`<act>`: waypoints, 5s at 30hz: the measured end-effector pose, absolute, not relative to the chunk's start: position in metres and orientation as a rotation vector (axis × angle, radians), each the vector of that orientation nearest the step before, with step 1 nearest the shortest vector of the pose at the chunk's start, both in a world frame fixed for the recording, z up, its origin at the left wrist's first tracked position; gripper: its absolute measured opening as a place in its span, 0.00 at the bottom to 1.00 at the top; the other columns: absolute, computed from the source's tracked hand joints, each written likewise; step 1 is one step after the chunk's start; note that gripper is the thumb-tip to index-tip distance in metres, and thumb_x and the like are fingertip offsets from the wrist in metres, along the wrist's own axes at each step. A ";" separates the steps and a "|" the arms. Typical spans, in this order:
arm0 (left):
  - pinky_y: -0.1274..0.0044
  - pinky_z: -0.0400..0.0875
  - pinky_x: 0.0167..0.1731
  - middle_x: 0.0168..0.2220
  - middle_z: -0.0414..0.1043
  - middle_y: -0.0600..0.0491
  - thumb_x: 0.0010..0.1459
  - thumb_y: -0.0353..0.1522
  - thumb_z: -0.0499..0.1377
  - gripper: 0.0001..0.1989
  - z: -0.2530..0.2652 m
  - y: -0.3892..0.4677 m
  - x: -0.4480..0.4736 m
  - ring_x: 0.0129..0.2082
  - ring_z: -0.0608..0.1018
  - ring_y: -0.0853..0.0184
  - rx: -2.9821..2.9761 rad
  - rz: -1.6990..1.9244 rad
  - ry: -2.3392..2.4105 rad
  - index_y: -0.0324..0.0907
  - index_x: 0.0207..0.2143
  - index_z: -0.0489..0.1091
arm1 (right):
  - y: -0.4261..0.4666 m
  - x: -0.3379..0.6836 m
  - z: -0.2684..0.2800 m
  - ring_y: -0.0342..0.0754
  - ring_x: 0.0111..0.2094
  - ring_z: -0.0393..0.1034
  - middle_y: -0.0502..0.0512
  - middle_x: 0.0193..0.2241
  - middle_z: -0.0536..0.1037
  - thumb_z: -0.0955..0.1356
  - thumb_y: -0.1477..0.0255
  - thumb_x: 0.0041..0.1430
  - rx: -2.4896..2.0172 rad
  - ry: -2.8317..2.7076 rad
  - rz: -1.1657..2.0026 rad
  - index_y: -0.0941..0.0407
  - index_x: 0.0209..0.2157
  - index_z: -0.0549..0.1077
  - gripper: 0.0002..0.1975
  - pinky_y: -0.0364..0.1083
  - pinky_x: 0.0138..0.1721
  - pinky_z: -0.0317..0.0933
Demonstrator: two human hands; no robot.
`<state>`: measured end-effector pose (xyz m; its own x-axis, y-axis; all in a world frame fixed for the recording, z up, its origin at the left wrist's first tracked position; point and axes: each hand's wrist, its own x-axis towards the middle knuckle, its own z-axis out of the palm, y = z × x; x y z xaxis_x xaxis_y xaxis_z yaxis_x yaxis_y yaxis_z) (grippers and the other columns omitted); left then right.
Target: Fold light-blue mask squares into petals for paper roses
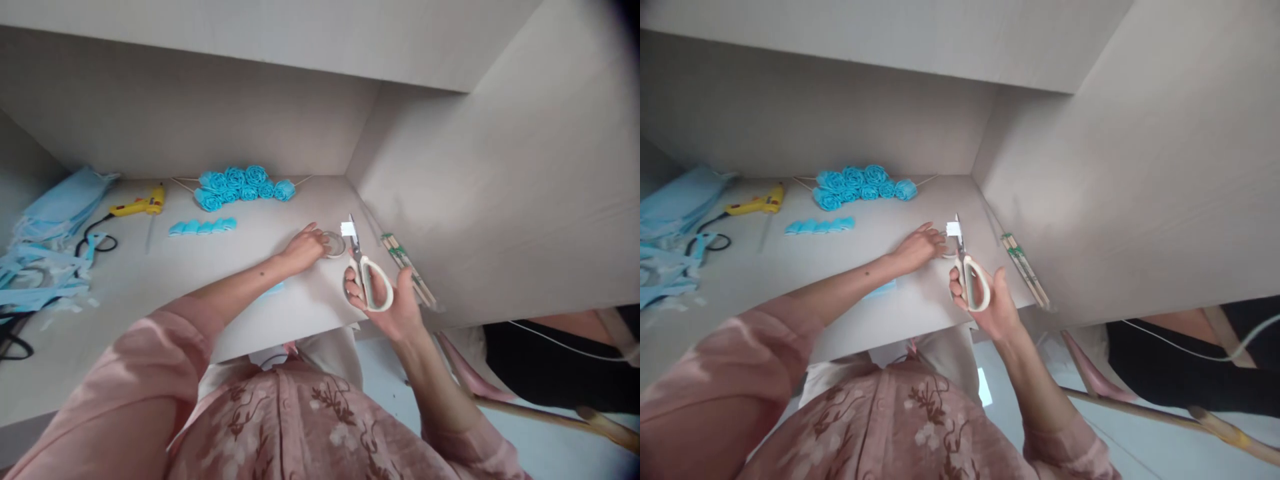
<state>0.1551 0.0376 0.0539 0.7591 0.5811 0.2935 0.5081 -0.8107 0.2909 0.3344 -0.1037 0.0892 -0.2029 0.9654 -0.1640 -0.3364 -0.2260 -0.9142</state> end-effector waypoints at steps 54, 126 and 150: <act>0.78 0.70 0.24 0.26 0.68 0.56 0.55 0.35 0.62 0.14 0.057 -0.001 0.089 0.20 0.74 0.72 1.342 0.539 0.935 0.35 0.42 0.73 | 0.017 0.364 0.037 0.51 0.46 0.72 0.64 0.45 0.79 0.60 0.63 0.66 -1.525 -1.818 0.569 0.60 0.48 0.76 0.20 0.49 0.48 0.62; 0.79 0.64 0.23 0.26 0.77 0.49 0.46 0.42 0.68 0.18 0.045 -0.014 0.022 0.22 0.73 0.71 1.164 1.104 0.980 0.35 0.31 0.75 | 0.016 0.220 0.072 0.45 0.38 0.74 0.52 0.36 0.80 0.64 0.66 0.63 -0.937 -1.899 0.828 0.54 0.48 0.70 0.13 0.45 0.43 0.65; 0.77 0.63 0.25 0.24 0.72 0.52 0.45 0.41 0.68 0.16 0.033 -0.014 0.027 0.24 0.70 0.70 1.003 1.283 1.039 0.36 0.28 0.75 | 0.010 0.217 0.040 0.47 0.42 0.72 0.54 0.40 0.79 0.67 0.69 0.61 -0.894 -1.996 0.664 0.52 0.35 0.75 0.05 0.48 0.46 0.66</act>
